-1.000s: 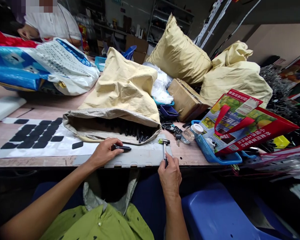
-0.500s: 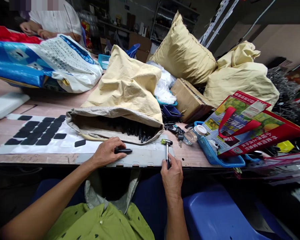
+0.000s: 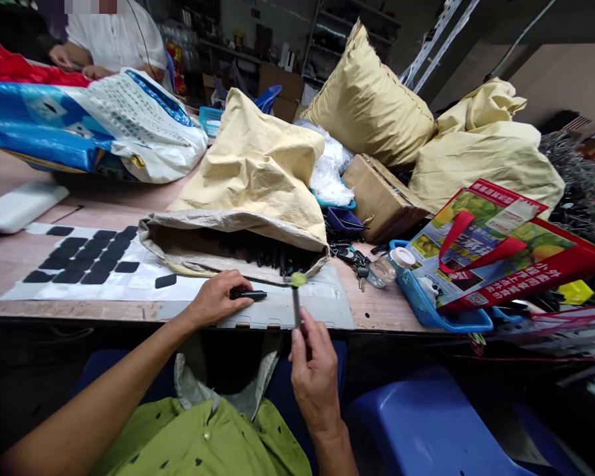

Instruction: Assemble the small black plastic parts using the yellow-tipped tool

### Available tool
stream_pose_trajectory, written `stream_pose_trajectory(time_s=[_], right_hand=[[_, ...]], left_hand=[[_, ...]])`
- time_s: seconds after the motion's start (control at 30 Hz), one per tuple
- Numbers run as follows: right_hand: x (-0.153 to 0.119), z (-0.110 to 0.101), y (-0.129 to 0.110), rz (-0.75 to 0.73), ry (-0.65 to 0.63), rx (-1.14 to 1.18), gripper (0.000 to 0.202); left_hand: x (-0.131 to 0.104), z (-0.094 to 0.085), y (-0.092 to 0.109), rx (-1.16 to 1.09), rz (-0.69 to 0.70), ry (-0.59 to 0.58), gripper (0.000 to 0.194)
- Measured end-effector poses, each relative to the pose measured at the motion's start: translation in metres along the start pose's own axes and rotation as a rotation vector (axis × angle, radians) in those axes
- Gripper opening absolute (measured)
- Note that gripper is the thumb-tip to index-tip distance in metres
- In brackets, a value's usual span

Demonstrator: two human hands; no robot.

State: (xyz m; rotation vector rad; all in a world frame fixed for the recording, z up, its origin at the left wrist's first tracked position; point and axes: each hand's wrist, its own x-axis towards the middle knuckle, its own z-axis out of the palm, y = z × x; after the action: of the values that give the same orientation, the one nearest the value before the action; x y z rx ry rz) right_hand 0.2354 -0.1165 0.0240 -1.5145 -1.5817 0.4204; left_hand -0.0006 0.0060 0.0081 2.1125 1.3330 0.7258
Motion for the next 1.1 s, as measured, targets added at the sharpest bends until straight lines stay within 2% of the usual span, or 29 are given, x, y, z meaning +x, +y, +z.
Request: stream_pose_trajectory(time_s=[0.1,0.23,0.43,0.6,0.77,0.97,1.1], right_hand=[[0.000,0.011,-0.015,-0.052,-0.133,-0.010,0.041],[0.003,0.020,-0.025,-0.149,-0.185,-0.043,0.039],[0.002,0.026,-0.032,-0.224,-0.138,-0.064,0.043],[-0.001,0.028,-0.031,-0.164,-0.213,-0.059,0.039],[-0.001,0.021,-0.028,-0.119,-0.091,-0.084,0.040],[-0.002,0.022,-0.022,-0.110,-0.149,-0.072,0.037],[0.000,0.019,-0.018,-0.038,-0.073,-0.067,0.038]], left_hand=[[0.000,0.000,0.001,-0.011,-0.011,0.012,0.014],[0.002,0.001,0.000,-0.021,-0.037,0.023,0.016],[0.003,0.001,-0.002,-0.036,-0.048,0.010,0.016],[0.004,0.002,-0.001,-0.034,-0.075,0.030,0.014],[0.003,0.001,0.000,-0.065,-0.063,0.020,0.014],[0.002,0.001,0.000,-0.065,-0.062,0.030,0.015],[0.001,0.002,-0.002,-0.093,-0.038,0.050,0.017]])
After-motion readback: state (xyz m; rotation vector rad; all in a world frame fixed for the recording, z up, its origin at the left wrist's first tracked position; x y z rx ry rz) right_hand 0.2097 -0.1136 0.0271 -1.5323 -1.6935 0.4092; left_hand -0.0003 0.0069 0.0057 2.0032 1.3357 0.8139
